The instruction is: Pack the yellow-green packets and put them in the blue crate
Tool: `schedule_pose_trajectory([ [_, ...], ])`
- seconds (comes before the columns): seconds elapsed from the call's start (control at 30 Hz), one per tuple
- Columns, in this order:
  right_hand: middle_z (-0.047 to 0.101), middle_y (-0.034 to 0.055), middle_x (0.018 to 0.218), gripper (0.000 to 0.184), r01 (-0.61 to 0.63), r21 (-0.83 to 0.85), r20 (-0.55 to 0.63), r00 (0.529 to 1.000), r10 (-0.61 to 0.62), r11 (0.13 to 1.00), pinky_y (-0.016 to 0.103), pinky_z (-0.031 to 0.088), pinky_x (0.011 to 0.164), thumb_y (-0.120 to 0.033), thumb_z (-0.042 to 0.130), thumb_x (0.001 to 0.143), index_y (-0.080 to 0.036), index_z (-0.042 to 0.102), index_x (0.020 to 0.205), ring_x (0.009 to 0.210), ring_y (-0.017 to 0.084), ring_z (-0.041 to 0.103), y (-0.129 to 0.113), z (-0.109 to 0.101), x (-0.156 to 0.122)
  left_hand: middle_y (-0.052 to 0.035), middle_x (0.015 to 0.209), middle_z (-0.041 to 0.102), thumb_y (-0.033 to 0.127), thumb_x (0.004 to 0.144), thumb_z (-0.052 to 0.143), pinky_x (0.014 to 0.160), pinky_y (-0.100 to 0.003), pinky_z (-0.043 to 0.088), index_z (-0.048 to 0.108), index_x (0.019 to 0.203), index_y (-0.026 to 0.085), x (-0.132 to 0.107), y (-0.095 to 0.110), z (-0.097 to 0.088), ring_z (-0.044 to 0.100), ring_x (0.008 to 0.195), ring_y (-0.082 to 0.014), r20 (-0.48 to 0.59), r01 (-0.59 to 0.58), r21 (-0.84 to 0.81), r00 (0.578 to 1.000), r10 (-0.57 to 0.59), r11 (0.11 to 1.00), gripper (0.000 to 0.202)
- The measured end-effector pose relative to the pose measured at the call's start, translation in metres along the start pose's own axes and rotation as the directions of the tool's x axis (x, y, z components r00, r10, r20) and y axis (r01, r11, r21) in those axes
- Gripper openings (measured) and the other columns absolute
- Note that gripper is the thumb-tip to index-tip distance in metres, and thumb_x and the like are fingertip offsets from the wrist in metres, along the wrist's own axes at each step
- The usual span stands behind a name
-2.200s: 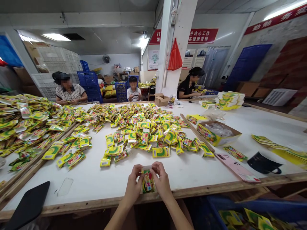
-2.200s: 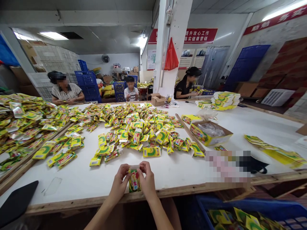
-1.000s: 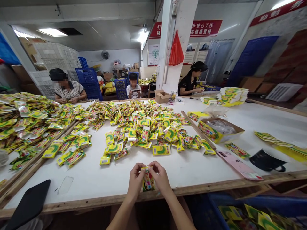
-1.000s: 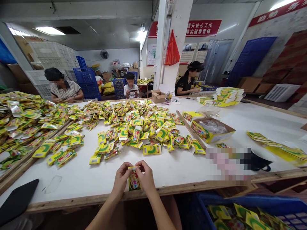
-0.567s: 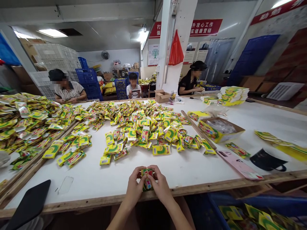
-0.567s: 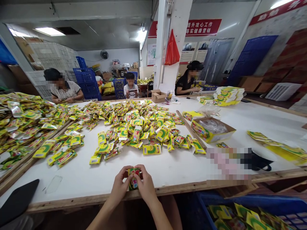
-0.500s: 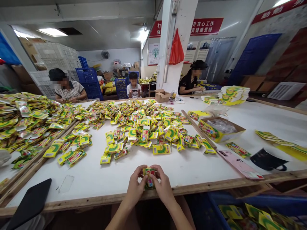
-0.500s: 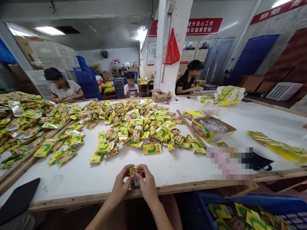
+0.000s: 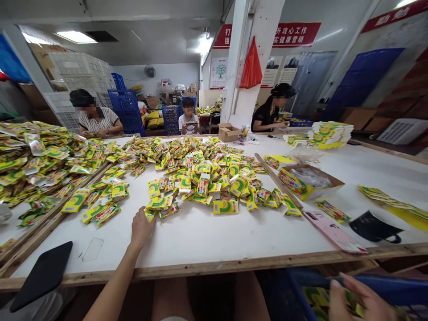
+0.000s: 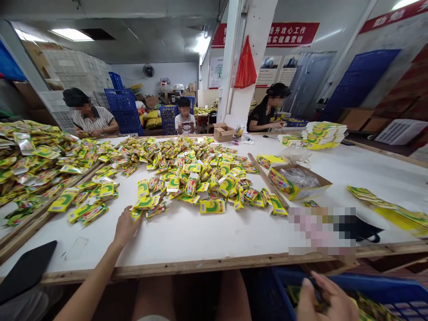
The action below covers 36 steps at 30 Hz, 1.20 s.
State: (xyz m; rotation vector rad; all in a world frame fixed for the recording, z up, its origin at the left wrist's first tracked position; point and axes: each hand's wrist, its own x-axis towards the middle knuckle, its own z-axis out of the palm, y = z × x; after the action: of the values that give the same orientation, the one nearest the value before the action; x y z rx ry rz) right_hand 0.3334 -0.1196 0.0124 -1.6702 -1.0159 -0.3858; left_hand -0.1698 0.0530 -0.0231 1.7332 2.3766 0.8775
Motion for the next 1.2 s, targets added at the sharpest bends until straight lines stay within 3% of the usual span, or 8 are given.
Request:
schedule_pose_trajectory([
  [0.17, 0.060, 0.0115, 0.090, 0.038, -0.038, 0.135, 0.145, 0.989, 0.018, 0.990, 0.039, 0.046, 0.077, -0.049, 0.047, 0.085, -0.014, 0.060, 0.092, 0.073, 0.021, 0.056, -0.063, 0.038, -0.033, -0.0156, 0.111, 0.056, 0.034, 0.074, 0.058, 0.084, -0.043, 0.047, 0.039, 0.122, 0.011, -0.015, -0.012, -0.012, 0.056, 0.102, -0.0321, -0.124, -0.005, -0.115, 0.992, -0.009, 0.993, 0.056],
  [0.33, 0.063, 0.0092, 0.091, 0.033, -0.154, 0.287, 0.359, 0.932, 0.043, 0.945, 0.033, 0.047, 0.075, -0.046, 0.050, 0.085, -0.016, 0.062, 0.091, 0.077, 0.020, 0.059, -0.095, 0.065, -0.060, -0.0135, 0.121, 0.053, 0.035, 0.074, 0.060, 0.084, -0.042, 0.049, 0.037, 0.125, 0.018, -0.049, -0.010, -0.036, 0.055, 0.109, -0.0310, -0.248, 0.039, -0.250, 0.963, -0.103, 0.967, 0.059],
  [0.6, 0.068, 0.0072, 0.090, 0.023, -0.379, 0.490, 0.739, 0.659, -0.143, 0.785, 0.030, 0.050, 0.076, -0.038, 0.052, 0.086, -0.019, 0.065, 0.090, 0.083, 0.020, 0.063, -0.167, 0.097, -0.102, -0.0120, 0.131, 0.050, 0.034, 0.074, 0.066, 0.097, -0.043, 0.045, 0.040, 0.121, 0.022, -0.082, 0.029, -0.048, 0.050, 0.120, -0.0276, -0.361, -0.170, -0.506, 0.932, -0.028, 0.845, 0.055],
  [0.77, 0.067, 0.0097, 0.105, 0.035, -0.692, 0.490, 0.864, 0.467, -0.188, 0.531, 0.033, 0.052, 0.078, -0.043, 0.054, 0.086, -0.019, 0.058, 0.112, 0.088, 0.021, 0.065, -0.207, 0.122, -0.114, -0.0117, 0.133, 0.048, 0.029, 0.077, 0.065, 0.103, -0.046, 0.040, 0.041, 0.122, 0.023, -0.110, 0.074, -0.040, 0.047, 0.125, -0.0269, -0.286, -0.335, -0.607, 0.938, 0.194, 0.721, 0.051],
  [0.87, 0.066, 0.0093, 0.107, 0.036, -0.752, 0.515, 0.855, 0.484, -0.187, 0.411, 0.035, 0.051, 0.082, -0.042, 0.054, 0.086, -0.019, 0.054, 0.114, 0.093, 0.022, 0.064, -0.213, 0.136, -0.113, -0.0117, 0.132, 0.049, 0.028, 0.080, 0.062, 0.104, -0.045, 0.039, 0.039, 0.128, 0.022, -0.127, 0.098, -0.034, 0.045, 0.126, -0.0265, -0.159, -0.356, -0.635, 0.929, 0.335, 0.685, 0.054],
  [0.97, 0.066, 0.0089, 0.105, 0.033, -0.739, 0.525, 0.844, 0.515, -0.148, 0.422, 0.036, 0.050, 0.086, -0.042, 0.056, 0.084, -0.019, 0.056, 0.108, 0.094, 0.023, 0.063, -0.202, 0.144, -0.108, -0.0108, 0.127, 0.053, 0.030, 0.084, 0.057, 0.096, -0.041, 0.044, 0.043, 0.127, 0.022, -0.132, 0.112, -0.030, 0.052, 0.116, -0.0245, -0.034, -0.270, -0.694, 0.938, 0.344, 0.668, 0.046],
  [1.07, 0.066, 0.0085, 0.104, 0.033, -0.716, 0.528, 0.838, 0.526, -0.144, 0.456, 0.035, 0.050, 0.083, -0.041, 0.057, 0.083, -0.018, 0.056, 0.106, 0.093, 0.023, 0.063, -0.185, 0.145, -0.106, -0.0065, 0.099, 0.060, 0.033, 0.086, 0.052, 0.079, -0.034, 0.050, 0.057, 0.099, 0.020, -0.128, 0.116, -0.025, 0.059, 0.088, -0.0198, -0.010, -0.188, -0.719, 0.965, 0.260, 0.669, 0.019],
  [1.2, 0.067, 0.0079, 0.101, 0.033, -0.705, 0.530, 0.832, 0.540, -0.128, 0.471, 0.035, 0.051, 0.081, -0.041, 0.056, 0.083, -0.018, 0.056, 0.106, 0.089, 0.022, 0.063, -0.172, 0.144, -0.110, -0.0014, 0.075, 0.055, 0.037, 0.082, 0.056, 0.064, -0.028, 0.046, 0.056, 0.074, 0.019, -0.121, 0.122, -0.017, 0.054, 0.069, -0.0166, 0.015, -0.139, -0.742, 0.975, 0.223, 0.656, 0.019],
])
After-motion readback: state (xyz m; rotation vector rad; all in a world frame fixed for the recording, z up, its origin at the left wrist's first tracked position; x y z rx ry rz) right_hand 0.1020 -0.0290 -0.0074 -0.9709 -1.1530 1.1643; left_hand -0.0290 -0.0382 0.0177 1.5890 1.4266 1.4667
